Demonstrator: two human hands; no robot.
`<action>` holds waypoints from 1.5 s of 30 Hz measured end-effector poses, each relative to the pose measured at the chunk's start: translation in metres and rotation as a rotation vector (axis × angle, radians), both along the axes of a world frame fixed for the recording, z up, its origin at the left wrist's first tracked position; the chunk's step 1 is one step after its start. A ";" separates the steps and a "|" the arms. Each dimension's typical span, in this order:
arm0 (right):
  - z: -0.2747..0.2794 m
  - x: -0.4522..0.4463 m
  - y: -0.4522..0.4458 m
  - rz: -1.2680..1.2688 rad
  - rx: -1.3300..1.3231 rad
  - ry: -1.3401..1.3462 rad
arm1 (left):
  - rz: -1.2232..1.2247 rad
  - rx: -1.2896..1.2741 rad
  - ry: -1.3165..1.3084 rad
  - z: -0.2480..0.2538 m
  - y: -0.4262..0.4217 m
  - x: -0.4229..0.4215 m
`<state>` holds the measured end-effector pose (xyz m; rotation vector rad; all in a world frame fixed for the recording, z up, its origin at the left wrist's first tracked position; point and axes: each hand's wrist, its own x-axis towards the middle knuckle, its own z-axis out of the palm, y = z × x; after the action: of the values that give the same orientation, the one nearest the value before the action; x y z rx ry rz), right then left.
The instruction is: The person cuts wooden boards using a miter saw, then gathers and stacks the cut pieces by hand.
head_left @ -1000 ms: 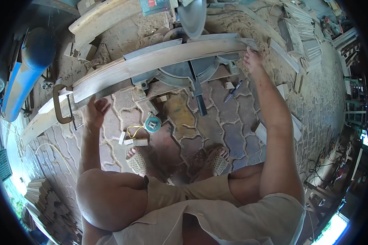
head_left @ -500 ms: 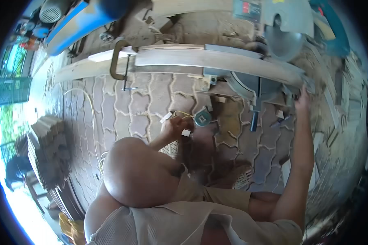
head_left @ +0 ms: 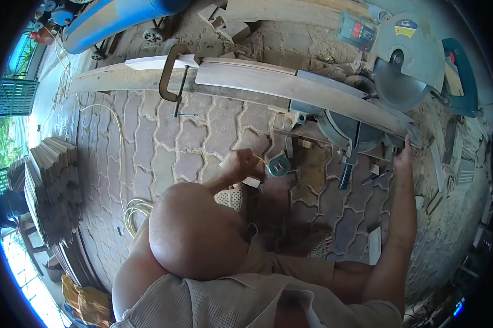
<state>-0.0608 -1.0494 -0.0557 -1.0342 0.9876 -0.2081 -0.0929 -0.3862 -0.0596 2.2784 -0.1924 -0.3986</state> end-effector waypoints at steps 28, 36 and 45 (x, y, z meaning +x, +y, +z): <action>0.014 -0.006 -0.019 0.146 -0.110 0.061 | 0.276 0.383 -0.181 0.082 0.050 0.191; 0.021 -0.014 -0.044 0.035 0.131 -0.138 | -0.376 0.112 -0.025 0.110 -0.190 0.117; -0.008 -0.019 -0.060 -0.108 0.104 -0.250 | -0.316 -0.029 0.839 0.130 -0.283 0.052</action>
<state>-0.0801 -1.1095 -0.0634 -0.8381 0.8181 -0.3628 -0.0414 -0.6692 0.0703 1.8656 -0.1182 -1.4482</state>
